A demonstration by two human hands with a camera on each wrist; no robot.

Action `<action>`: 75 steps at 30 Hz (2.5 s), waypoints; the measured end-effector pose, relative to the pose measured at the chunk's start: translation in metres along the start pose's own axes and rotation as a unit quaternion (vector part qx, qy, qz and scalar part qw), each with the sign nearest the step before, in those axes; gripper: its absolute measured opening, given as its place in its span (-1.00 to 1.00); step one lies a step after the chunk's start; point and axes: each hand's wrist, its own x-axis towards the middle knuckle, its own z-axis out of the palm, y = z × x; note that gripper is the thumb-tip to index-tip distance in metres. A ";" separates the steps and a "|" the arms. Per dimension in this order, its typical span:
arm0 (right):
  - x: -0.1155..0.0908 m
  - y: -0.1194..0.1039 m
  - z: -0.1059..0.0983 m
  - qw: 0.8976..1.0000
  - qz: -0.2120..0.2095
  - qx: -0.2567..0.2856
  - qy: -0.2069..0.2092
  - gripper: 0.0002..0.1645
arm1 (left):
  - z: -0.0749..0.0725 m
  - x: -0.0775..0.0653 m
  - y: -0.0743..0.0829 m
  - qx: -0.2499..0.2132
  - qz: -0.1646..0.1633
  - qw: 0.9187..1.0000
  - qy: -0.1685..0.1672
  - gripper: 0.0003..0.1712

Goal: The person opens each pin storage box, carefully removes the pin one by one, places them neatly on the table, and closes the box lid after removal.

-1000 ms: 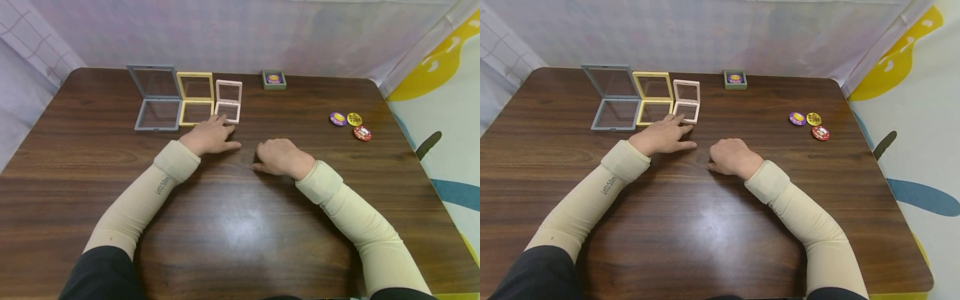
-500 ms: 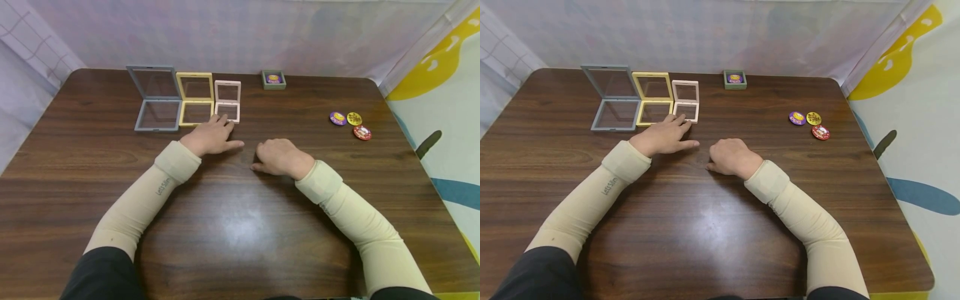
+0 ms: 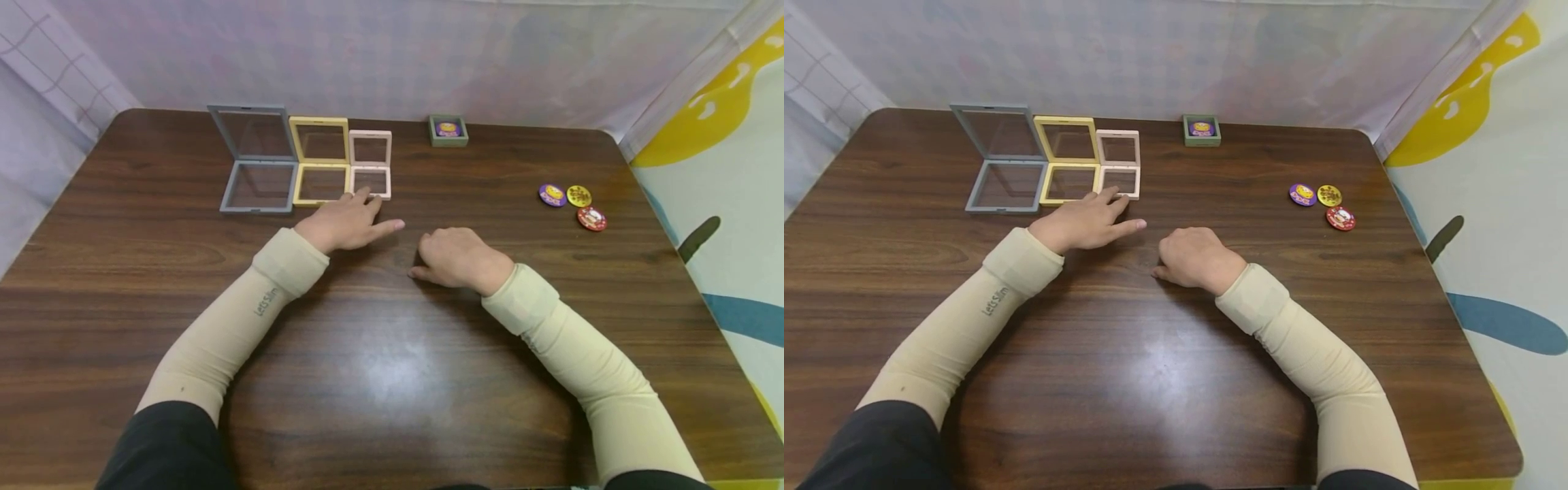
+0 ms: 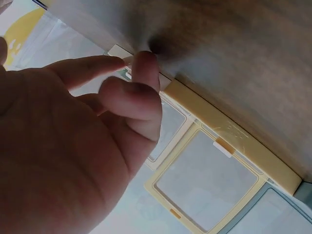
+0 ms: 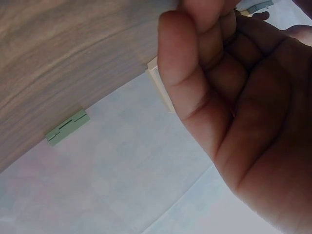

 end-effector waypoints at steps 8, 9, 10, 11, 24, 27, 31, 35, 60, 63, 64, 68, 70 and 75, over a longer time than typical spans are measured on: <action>-0.001 0.000 0.000 1.000 0.005 0.004 0.005 -0.40 | -0.001 -0.004 0.002 0.003 -0.014 1.000 0.014 0.06; -0.002 0.000 0.001 1.000 0.004 0.005 0.005 -0.41 | -0.001 -0.005 0.004 0.011 -0.016 1.000 0.019 0.07; -0.002 0.000 0.001 1.000 0.004 0.006 0.005 -0.41 | -0.002 -0.007 0.006 0.022 -0.015 0.999 0.026 0.08; -0.002 0.000 0.001 1.000 0.003 0.007 0.005 -0.42 | -0.001 -0.009 0.008 0.036 -0.011 0.999 0.031 0.07; -0.001 0.000 0.001 1.000 0.008 0.005 -0.008 -0.38 | 0.010 -0.026 0.040 0.080 0.039 0.994 -0.071 0.31; -0.001 0.001 -0.001 1.000 0.008 0.001 -0.011 -0.37 | 0.015 -0.023 0.039 0.078 0.034 0.994 -0.072 0.34; -0.003 0.007 -0.009 1.000 0.005 0.002 -0.006 -0.36 | 0.017 -0.021 0.038 0.072 0.033 0.995 -0.066 0.37; -0.002 0.018 -0.025 0.998 0.030 0.014 0.046 -0.26 | 0.019 -0.023 0.038 0.072 0.024 0.995 -0.070 0.37; 0.101 0.124 -0.067 0.924 0.325 0.199 0.029 -0.19 | 0.025 -0.016 0.072 0.105 0.053 0.991 -0.057 0.42; 0.094 0.128 -0.073 0.923 0.325 0.206 0.025 -0.30 | 0.022 -0.017 0.076 0.113 0.053 0.991 -0.054 0.42; 0.094 0.129 -0.075 0.920 0.330 0.208 0.026 -0.29 | 0.021 -0.017 0.076 0.114 0.053 0.991 -0.054 0.43; 0.094 0.132 -0.076 0.916 0.340 0.211 0.031 -0.27 | 0.017 -0.020 0.076 0.109 0.053 0.991 -0.055 0.42; 0.096 0.132 -0.075 0.914 0.341 0.214 0.037 -0.25 | 0.016 -0.022 0.075 0.107 0.051 0.991 -0.058 0.42; 0.095 0.132 -0.072 0.912 0.349 0.211 0.041 -0.24 | 0.017 -0.022 0.076 0.106 0.052 0.991 -0.059 0.41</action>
